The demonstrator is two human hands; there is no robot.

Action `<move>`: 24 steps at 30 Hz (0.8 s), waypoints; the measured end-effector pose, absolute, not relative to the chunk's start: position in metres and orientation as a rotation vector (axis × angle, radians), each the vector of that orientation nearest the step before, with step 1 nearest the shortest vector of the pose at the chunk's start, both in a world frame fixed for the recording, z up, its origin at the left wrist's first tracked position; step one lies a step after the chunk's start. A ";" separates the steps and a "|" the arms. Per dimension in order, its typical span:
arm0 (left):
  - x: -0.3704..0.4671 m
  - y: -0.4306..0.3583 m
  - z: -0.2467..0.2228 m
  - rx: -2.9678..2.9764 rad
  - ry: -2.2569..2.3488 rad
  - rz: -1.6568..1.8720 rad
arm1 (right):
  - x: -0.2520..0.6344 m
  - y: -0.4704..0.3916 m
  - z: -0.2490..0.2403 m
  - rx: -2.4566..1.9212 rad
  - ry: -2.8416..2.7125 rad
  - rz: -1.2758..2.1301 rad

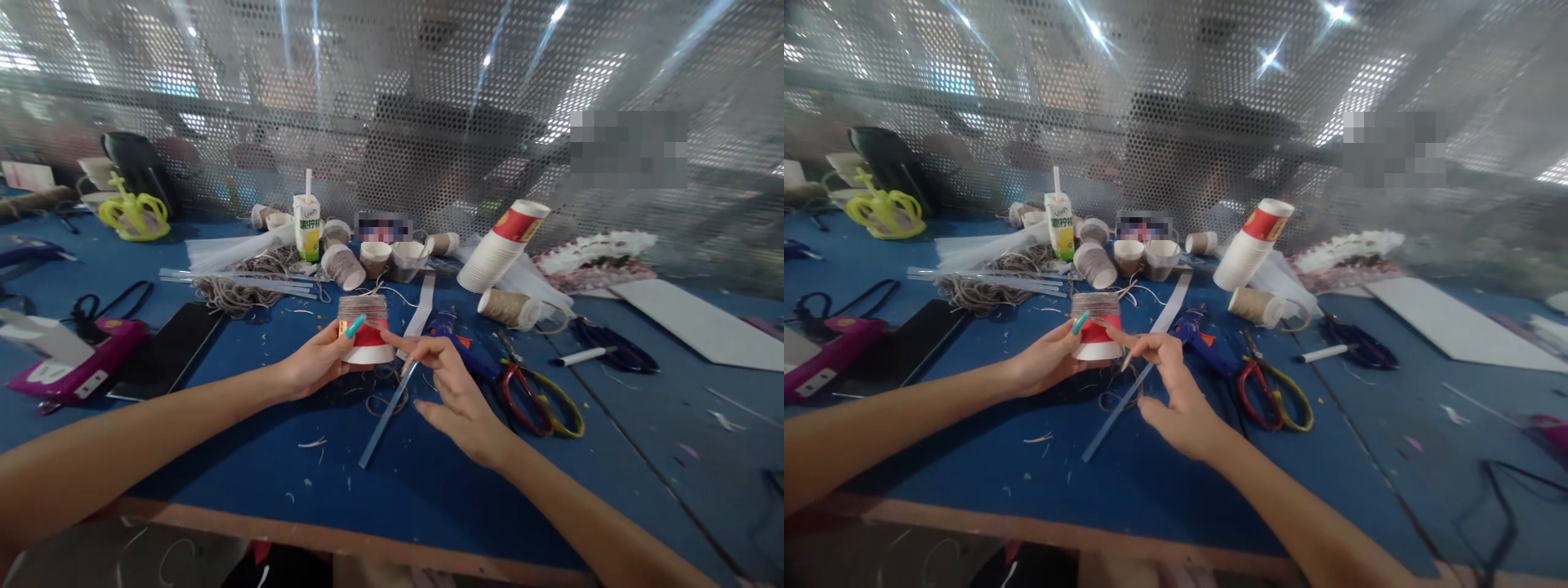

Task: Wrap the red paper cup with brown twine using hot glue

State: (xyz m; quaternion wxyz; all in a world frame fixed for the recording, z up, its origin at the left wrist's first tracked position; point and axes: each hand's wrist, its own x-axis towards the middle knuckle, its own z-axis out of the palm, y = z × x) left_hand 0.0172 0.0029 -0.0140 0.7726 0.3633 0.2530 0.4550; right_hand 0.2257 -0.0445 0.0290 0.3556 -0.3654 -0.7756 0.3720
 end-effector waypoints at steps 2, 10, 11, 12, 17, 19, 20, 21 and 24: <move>0.017 0.003 -0.014 0.788 0.544 0.982 | 0.226 -0.043 0.029 -0.941 -1.978 0.964; 0.016 0.005 -0.017 0.761 0.488 0.974 | 0.222 -0.037 0.030 -0.984 -1.719 1.132; 0.016 0.006 -0.017 0.760 0.488 0.969 | 0.222 -0.037 0.031 -0.999 -1.682 1.164; 0.015 0.006 -0.017 0.756 0.490 0.962 | 0.221 -0.036 0.033 -1.013 -1.646 1.198; 0.014 0.004 -0.014 0.730 0.494 0.952 | 0.223 -0.032 0.039 -1.004 -1.492 1.307; 0.014 0.004 -0.014 0.722 0.497 0.951 | 0.224 -0.032 0.040 -0.989 -1.487 1.277; 0.014 0.004 -0.013 0.721 0.500 0.948 | 0.223 -0.032 0.040 -0.989 -1.504 1.263; 0.014 0.004 -0.013 0.721 0.502 0.944 | 0.223 -0.032 0.040 -0.991 -1.532 1.261; 0.014 0.004 -0.013 0.740 0.485 0.927 | 0.221 -0.035 0.039 -0.979 -1.615 1.311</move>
